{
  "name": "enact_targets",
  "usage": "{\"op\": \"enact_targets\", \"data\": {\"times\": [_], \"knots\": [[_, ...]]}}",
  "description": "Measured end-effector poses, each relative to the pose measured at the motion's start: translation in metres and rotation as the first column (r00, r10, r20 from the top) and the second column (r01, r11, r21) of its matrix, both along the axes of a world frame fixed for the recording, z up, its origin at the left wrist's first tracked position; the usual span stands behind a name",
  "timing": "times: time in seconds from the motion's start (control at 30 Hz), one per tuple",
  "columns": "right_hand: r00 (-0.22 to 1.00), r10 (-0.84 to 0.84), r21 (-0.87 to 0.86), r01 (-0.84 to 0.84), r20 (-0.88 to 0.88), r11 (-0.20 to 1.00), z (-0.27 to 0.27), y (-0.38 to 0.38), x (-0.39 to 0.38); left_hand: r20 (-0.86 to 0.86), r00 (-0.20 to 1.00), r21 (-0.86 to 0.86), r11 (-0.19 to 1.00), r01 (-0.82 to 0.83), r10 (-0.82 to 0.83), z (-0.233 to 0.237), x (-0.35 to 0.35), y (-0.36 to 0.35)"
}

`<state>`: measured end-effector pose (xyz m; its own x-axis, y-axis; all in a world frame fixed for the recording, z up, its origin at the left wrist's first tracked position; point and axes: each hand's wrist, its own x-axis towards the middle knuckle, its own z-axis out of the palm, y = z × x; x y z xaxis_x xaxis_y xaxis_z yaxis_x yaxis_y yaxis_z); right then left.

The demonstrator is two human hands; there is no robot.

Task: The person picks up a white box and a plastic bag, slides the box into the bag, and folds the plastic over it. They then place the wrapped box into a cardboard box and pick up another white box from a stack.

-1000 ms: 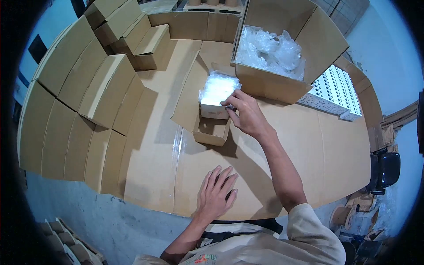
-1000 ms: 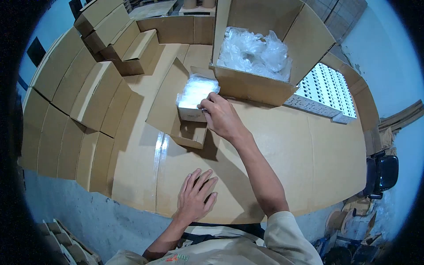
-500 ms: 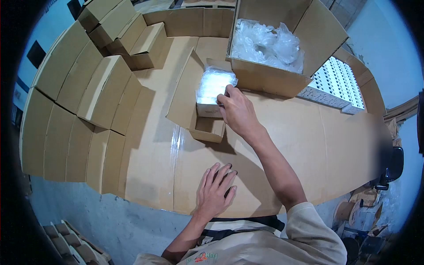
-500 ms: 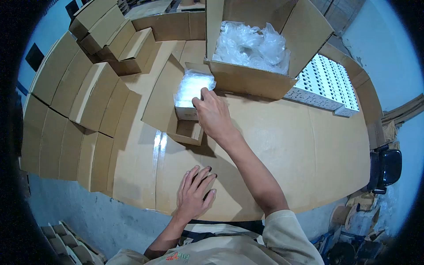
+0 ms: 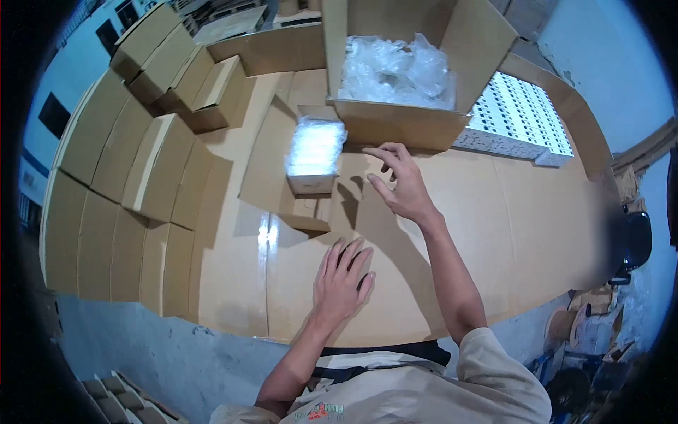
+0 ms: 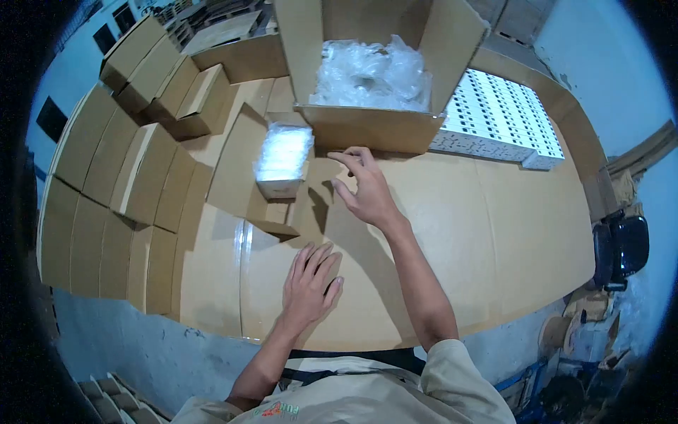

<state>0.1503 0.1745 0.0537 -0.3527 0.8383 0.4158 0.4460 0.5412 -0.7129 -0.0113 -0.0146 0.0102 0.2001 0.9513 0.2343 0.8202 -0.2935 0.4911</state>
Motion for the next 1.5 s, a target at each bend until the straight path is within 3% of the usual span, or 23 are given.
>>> {"op": "enact_targets", "data": {"times": [0.17,0.3,0.4,0.5,0.7,0.8,0.9,1.23,1.33,1.5], "knots": [[0.980,-0.198,0.037,0.198,0.000,0.979,-0.031,0.006,0.085,0.016,0.994,0.027,0.994,0.109,-0.109,-0.020,0.030,0.054],[0.911,-0.411,-0.047,0.409,-0.037,0.911,-0.028,0.004,0.164,0.010,0.990,0.091,0.986,0.141,-0.142,-0.020,0.054,0.107],[0.828,-0.559,0.109,0.553,0.038,0.826,-0.041,0.012,0.231,0.007,0.991,0.118,0.984,0.133,-0.135,-0.021,0.065,0.145],[0.714,-0.692,0.233,0.659,0.105,0.715,-0.044,0.019,0.292,0.005,0.993,0.118,0.986,0.121,-0.122,-0.020,0.073,0.177],[0.379,-0.920,0.286,0.875,0.097,0.390,-0.055,0.050,0.391,-0.047,0.997,0.067,0.995,0.069,-0.066,-0.022,0.084,0.207],[0.294,-0.951,0.276,0.911,0.090,0.308,-0.060,0.063,0.429,-0.040,0.997,0.052,0.997,0.060,-0.058,-0.019,0.089,0.205],[0.264,-0.957,0.255,0.924,0.117,0.286,-0.057,0.067,0.442,-0.067,0.996,0.050,0.996,0.068,-0.064,-0.023,0.089,0.207],[0.397,-0.917,0.099,0.914,-0.033,0.393,-0.054,0.066,0.454,-0.124,0.992,0.043,0.998,0.034,-0.028,-0.022,0.093,0.205],[0.458,-0.887,0.128,0.878,0.057,0.462,-0.050,0.066,0.452,-0.109,0.994,0.050,0.998,0.032,-0.027,-0.025,0.092,0.206],[0.380,-0.917,0.285,0.871,0.126,0.400,-0.056,0.067,0.449,-0.094,0.994,0.049,0.997,0.054,-0.050,-0.025,0.090,0.208]]}}
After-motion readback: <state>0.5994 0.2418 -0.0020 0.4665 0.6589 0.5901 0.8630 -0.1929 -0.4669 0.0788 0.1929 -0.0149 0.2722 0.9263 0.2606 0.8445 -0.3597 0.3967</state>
